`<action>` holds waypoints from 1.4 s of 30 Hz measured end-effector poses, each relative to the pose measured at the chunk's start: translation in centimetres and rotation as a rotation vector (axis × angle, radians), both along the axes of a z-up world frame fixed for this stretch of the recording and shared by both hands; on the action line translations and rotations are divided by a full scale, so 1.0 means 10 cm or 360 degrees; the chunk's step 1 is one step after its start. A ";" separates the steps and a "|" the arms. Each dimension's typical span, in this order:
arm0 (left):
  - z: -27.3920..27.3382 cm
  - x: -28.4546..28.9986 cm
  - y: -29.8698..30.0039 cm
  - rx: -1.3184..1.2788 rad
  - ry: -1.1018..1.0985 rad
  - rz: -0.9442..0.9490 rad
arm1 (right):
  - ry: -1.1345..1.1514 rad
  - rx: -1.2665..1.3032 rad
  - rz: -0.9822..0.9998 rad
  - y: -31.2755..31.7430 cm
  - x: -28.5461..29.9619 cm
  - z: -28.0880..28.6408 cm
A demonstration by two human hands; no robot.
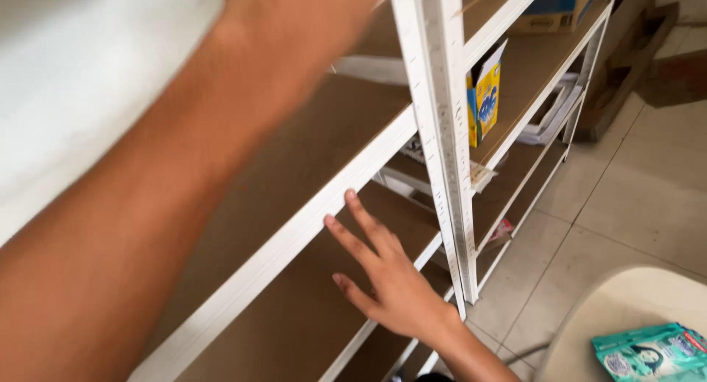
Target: Cleaning the surfaces and edges of retail shelves using a sponge.
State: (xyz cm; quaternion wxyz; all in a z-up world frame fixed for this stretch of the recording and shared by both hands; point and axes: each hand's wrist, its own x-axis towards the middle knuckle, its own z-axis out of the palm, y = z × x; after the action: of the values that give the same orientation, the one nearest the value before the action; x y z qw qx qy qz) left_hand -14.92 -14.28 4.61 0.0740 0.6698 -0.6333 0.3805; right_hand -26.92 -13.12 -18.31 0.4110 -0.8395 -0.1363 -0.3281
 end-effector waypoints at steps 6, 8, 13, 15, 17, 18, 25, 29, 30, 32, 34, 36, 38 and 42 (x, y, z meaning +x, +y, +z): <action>0.33 0.65 -0.36 -0.0284 -0.0698 0.0334 | 0.0039 0.0027 0.0064 -0.03 -0.03 0.04; 0.34 0.49 -0.40 -0.0341 -0.0826 0.0401 | 0.0068 0.0037 0.0082 -0.03 -0.04 0.05; -0.13 0.37 -0.41 -0.0036 -0.1068 0.0489 | 0.0099 0.0057 0.0083 -0.05 -0.07 0.04; -0.04 0.26 -0.41 0.0113 -0.0841 0.0457 | 0.0088 0.0062 0.0092 -0.04 -0.07 0.05; 0.15 0.19 -0.45 0.0265 -0.0598 0.0418 | 0.0092 0.0074 0.0096 -0.04 -0.07 0.04; 0.32 0.17 -0.46 0.0089 -0.0737 0.0302 | 0.0076 0.0072 0.0099 -0.04 -0.08 0.03; 0.69 0.67 -0.72 -0.0425 -0.1180 0.0566 | 0.0025 0.0056 0.0114 -0.05 -0.10 0.04; 0.48 0.36 -0.67 -0.0377 -0.1142 0.0730 | 0.0044 0.0070 0.0114 -0.08 -0.13 0.04; 0.39 0.29 -0.67 -0.0408 -0.1107 0.0704 | 0.0027 0.0082 0.0128 -0.09 -0.15 0.05; 0.19 0.21 -0.63 -0.0429 -0.1060 0.0682 | 0.0024 0.0102 0.0147 -0.11 -0.17 0.07; -0.03 0.18 -0.58 -0.0529 -0.0998 0.0510 | -0.0095 0.0203 0.0193 -0.11 -0.18 0.07; -0.24 0.13 -0.53 -0.0474 -0.0935 0.0507 | -0.0160 0.0295 0.0182 -0.12 -0.16 0.00; -0.42 0.09 -0.56 -0.0430 -0.0870 0.0484 | -0.0229 0.0380 0.0149 -0.17 -0.12 -0.06; -0.82 0.04 -0.53 -0.0290 -0.0744 0.0559 | -0.0373 0.0709 -0.0058 -0.30 0.00 -0.20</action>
State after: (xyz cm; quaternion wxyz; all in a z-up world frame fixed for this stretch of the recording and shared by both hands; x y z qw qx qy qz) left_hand -14.54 -19.54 -3.55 -0.0809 0.6540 -0.4710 0.5864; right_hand -26.93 -16.09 -20.35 0.5613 -0.6868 -0.0923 -0.4523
